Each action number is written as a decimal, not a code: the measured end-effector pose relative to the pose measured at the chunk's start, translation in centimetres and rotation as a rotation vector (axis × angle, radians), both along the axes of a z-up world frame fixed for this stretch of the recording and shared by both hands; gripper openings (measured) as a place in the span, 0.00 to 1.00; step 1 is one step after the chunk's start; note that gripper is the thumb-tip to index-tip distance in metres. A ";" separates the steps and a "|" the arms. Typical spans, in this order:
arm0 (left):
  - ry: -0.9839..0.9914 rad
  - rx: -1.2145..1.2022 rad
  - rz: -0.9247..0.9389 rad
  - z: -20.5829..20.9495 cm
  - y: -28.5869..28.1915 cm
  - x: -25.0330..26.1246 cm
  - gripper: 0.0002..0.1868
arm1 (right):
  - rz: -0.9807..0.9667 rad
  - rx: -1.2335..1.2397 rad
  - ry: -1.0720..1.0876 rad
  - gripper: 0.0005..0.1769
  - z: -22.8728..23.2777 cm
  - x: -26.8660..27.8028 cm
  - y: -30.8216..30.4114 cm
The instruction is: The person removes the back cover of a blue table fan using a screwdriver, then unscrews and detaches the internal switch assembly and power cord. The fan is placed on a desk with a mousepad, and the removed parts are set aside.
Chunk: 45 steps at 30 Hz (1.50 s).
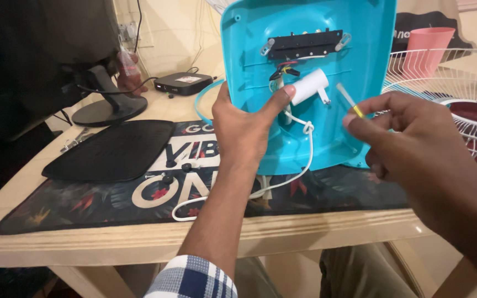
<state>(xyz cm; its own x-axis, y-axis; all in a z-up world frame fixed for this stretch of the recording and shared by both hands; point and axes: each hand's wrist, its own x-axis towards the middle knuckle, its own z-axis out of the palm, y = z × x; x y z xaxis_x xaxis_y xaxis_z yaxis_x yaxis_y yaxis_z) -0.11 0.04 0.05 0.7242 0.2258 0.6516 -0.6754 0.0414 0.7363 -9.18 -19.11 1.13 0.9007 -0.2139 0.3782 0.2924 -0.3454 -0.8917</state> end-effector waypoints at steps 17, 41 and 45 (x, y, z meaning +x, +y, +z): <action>-0.002 -0.005 0.006 0.4 -0.1 -0.5 0.27 | 0.033 0.324 0.049 0.14 0.6 3.6 3.0; 0.074 0.207 0.571 0.0 -2.1 -4.8 0.67 | -0.180 -0.060 -0.147 0.13 0.0 3.5 3.6; -0.042 0.278 0.754 0.6 -3.5 -5.4 0.74 | -0.200 -0.057 -0.132 0.12 0.0 3.3 3.7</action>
